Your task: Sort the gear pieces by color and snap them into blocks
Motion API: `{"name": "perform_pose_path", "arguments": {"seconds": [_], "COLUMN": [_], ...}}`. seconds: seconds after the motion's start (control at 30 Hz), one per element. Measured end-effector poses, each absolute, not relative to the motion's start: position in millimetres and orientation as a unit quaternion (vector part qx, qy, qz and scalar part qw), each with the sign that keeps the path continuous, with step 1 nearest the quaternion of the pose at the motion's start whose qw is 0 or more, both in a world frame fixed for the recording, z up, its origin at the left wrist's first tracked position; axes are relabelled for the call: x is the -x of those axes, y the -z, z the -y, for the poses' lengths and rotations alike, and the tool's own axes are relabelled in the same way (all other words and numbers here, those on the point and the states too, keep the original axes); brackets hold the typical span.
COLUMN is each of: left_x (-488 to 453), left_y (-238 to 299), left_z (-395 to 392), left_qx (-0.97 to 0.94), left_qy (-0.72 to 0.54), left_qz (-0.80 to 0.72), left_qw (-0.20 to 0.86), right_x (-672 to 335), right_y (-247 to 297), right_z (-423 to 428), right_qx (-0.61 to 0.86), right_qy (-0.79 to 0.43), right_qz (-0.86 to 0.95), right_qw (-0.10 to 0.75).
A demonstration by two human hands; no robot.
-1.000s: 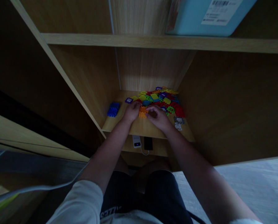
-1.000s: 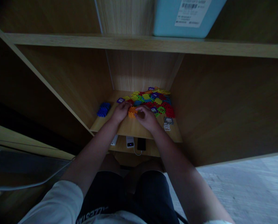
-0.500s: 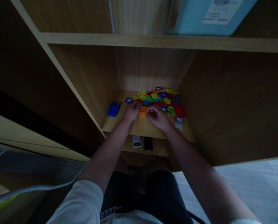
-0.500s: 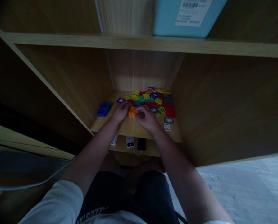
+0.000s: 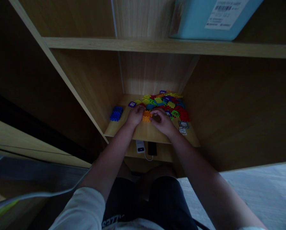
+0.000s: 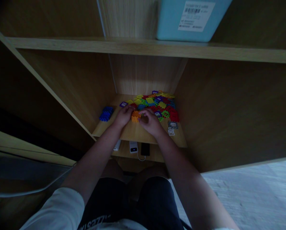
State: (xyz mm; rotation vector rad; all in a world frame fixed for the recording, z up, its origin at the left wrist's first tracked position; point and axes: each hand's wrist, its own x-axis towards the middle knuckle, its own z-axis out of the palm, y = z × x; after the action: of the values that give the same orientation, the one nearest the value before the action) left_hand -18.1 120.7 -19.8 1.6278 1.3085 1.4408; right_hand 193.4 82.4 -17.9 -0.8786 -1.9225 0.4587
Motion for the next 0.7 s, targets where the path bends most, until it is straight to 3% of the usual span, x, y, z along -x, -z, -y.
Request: {"name": "perform_pose_path", "arguments": {"seconds": [0.4, 0.7], "left_x": [19, 18], "left_y": [18, 7], "left_z": [-119, -114], "left_qx": [-0.611, -0.59], "left_qy": [-0.521, -0.509], "left_qz": [-0.543, -0.585], "left_qw": [0.244, 0.226], "right_x": [-193, -199], "right_y": [15, 12], "right_z": [-82, -87], "right_qx": [0.382, 0.419], "right_qy": [-0.169, -0.075], "right_qz": [0.76, 0.758], "right_qw": [0.499, 0.495]}}
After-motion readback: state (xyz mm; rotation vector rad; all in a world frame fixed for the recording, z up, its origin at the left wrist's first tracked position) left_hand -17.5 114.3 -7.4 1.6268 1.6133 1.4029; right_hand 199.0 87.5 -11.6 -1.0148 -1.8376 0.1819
